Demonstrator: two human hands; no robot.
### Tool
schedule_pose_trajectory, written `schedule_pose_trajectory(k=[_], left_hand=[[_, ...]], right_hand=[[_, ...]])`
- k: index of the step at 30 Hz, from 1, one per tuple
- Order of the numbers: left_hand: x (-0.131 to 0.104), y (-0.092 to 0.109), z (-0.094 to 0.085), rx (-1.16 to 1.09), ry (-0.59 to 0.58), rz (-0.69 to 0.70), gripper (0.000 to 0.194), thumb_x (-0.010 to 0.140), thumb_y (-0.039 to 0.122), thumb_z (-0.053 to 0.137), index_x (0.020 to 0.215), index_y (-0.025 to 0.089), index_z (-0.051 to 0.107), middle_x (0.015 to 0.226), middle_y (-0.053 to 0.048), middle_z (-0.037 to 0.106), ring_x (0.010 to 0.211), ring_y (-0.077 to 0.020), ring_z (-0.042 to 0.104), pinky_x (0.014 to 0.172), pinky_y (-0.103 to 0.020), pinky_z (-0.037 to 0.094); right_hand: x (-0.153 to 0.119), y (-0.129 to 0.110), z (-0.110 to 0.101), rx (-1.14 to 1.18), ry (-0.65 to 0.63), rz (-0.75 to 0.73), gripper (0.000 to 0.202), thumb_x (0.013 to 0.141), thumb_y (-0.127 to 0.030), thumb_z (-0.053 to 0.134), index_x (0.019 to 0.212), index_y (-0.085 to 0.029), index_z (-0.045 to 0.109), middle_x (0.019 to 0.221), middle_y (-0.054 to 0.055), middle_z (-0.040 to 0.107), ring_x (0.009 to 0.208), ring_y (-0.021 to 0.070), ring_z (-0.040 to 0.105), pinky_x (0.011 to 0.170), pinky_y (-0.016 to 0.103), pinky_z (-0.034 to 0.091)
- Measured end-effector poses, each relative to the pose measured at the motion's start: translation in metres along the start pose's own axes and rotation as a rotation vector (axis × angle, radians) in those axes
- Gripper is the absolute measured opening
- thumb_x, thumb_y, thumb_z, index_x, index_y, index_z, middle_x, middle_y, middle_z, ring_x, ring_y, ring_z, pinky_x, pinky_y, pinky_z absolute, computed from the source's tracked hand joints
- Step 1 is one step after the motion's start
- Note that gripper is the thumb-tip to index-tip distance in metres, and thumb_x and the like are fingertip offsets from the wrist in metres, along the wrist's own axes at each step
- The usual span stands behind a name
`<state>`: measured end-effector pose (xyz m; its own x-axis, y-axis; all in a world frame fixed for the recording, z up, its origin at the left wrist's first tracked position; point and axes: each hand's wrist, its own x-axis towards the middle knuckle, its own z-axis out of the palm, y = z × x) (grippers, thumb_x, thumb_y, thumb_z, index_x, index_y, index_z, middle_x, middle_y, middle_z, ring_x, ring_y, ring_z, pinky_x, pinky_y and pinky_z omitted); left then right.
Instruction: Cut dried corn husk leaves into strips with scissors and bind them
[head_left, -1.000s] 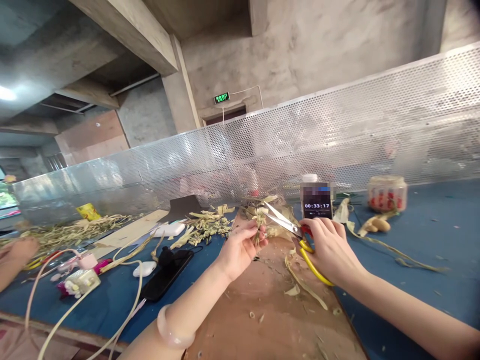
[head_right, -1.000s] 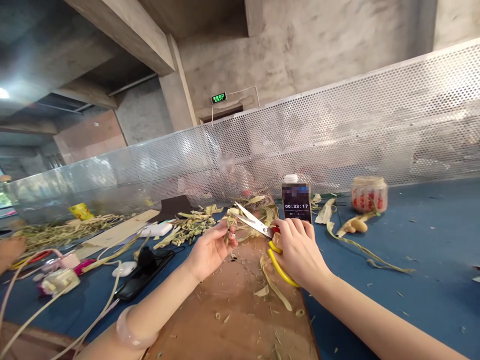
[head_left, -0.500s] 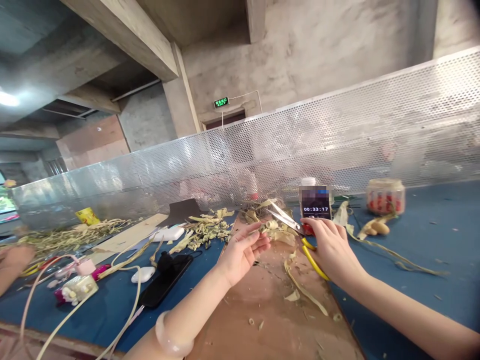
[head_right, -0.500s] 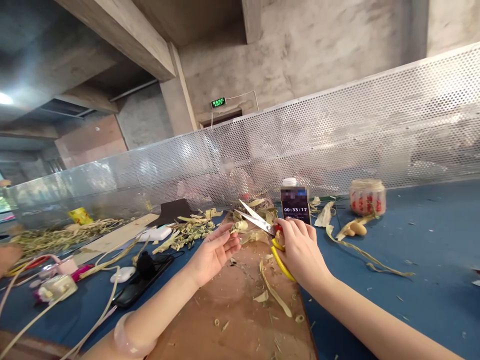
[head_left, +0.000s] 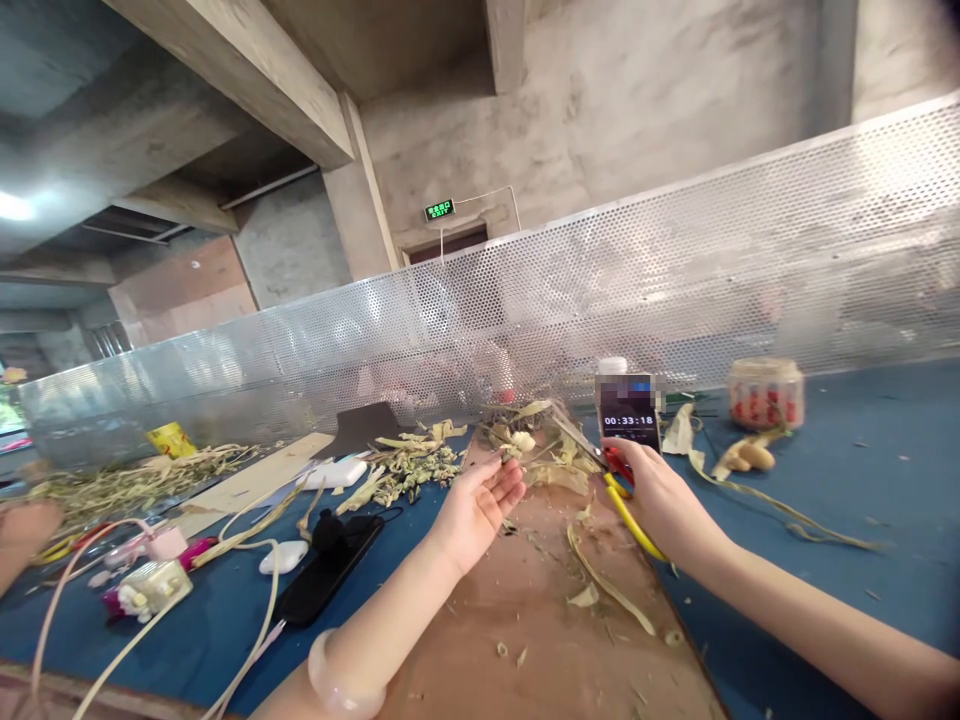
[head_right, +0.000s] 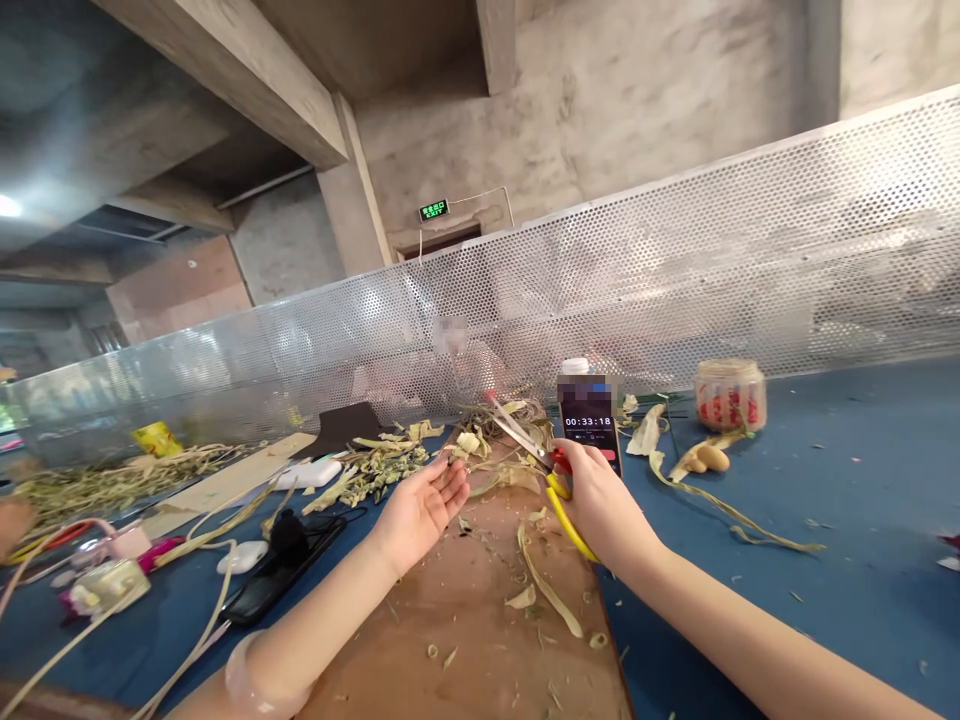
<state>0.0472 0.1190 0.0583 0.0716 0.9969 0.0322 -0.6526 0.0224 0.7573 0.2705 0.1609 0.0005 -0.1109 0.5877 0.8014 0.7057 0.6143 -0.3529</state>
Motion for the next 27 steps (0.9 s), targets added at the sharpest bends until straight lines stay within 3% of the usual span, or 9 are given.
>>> schedule_pose_trajectory(k=[3, 6, 8, 12, 16, 27], left_hand=[[0.001, 0.002, -0.001, -0.065, 0.02, -0.032, 0.009, 0.08, 0.007, 0.056, 0.079, 0.009, 0.065, 0.079, -0.008, 0.071, 0.071, -0.0134, 0.067, 0.073, -0.028, 0.055], [0.001, 0.003, -0.002, -0.104, 0.019, -0.053, 0.009, 0.08, 0.007, 0.055, 0.08, 0.008, 0.065, 0.08, -0.008, 0.071, 0.069, -0.0123, 0.066, 0.072, -0.027, 0.055], [0.0, 0.003, -0.002, -0.106, 0.01, -0.053, 0.01, 0.08, 0.007, 0.055, 0.081, 0.008, 0.065, 0.081, -0.008, 0.071, 0.069, -0.0122, 0.066, 0.071, -0.027, 0.054], [0.0, 0.002, -0.002, -0.064, -0.024, -0.039, 0.011, 0.079, 0.006, 0.056, 0.083, 0.01, 0.065, 0.082, -0.007, 0.071, 0.071, -0.0122, 0.066, 0.072, -0.027, 0.054], [0.0, 0.003, -0.002, -0.045, -0.045, -0.035, 0.009, 0.077, 0.007, 0.058, 0.083, 0.011, 0.064, 0.08, -0.007, 0.069, 0.069, -0.0119, 0.065, 0.071, -0.027, 0.053], [-0.002, 0.002, -0.003, -0.082, -0.094, -0.065, 0.008, 0.077, 0.008, 0.055, 0.073, 0.01, 0.061, 0.068, -0.005, 0.062, 0.064, -0.0116, 0.059, 0.071, -0.028, 0.052]], right_hand=[[0.002, 0.001, -0.003, 0.014, 0.07, -0.024, 0.038, 0.083, -0.033, 0.049, 0.117, -0.017, 0.042, 0.098, 0.014, 0.062, 0.086, 0.0256, 0.062, 0.072, 0.039, 0.049], [0.004, -0.002, -0.009, -0.148, 0.129, -0.096, 0.031, 0.08, -0.033, 0.053, 0.107, -0.018, 0.049, 0.085, 0.011, 0.065, 0.086, 0.0295, 0.061, 0.076, 0.044, 0.045], [0.004, -0.003, -0.011, -0.184, 0.104, -0.097, 0.027, 0.079, -0.031, 0.053, 0.103, -0.018, 0.051, 0.08, 0.01, 0.065, 0.084, 0.0292, 0.06, 0.075, 0.043, 0.045], [0.0, -0.004, -0.007, -0.064, -0.03, 0.002, 0.03, 0.078, -0.025, 0.049, 0.108, -0.02, 0.049, 0.09, 0.01, 0.067, 0.081, 0.024, 0.064, 0.067, 0.034, 0.05], [-0.003, -0.004, -0.004, -0.097, -0.117, 0.104, 0.034, 0.075, -0.025, 0.051, 0.109, -0.023, 0.049, 0.082, 0.005, 0.07, 0.068, 0.0227, 0.068, 0.055, 0.029, 0.048], [-0.004, -0.01, -0.009, -0.163, -0.088, 0.008, 0.034, 0.072, -0.024, 0.05, 0.106, -0.023, 0.052, 0.086, 0.006, 0.071, 0.067, 0.0228, 0.068, 0.053, 0.029, 0.048]])
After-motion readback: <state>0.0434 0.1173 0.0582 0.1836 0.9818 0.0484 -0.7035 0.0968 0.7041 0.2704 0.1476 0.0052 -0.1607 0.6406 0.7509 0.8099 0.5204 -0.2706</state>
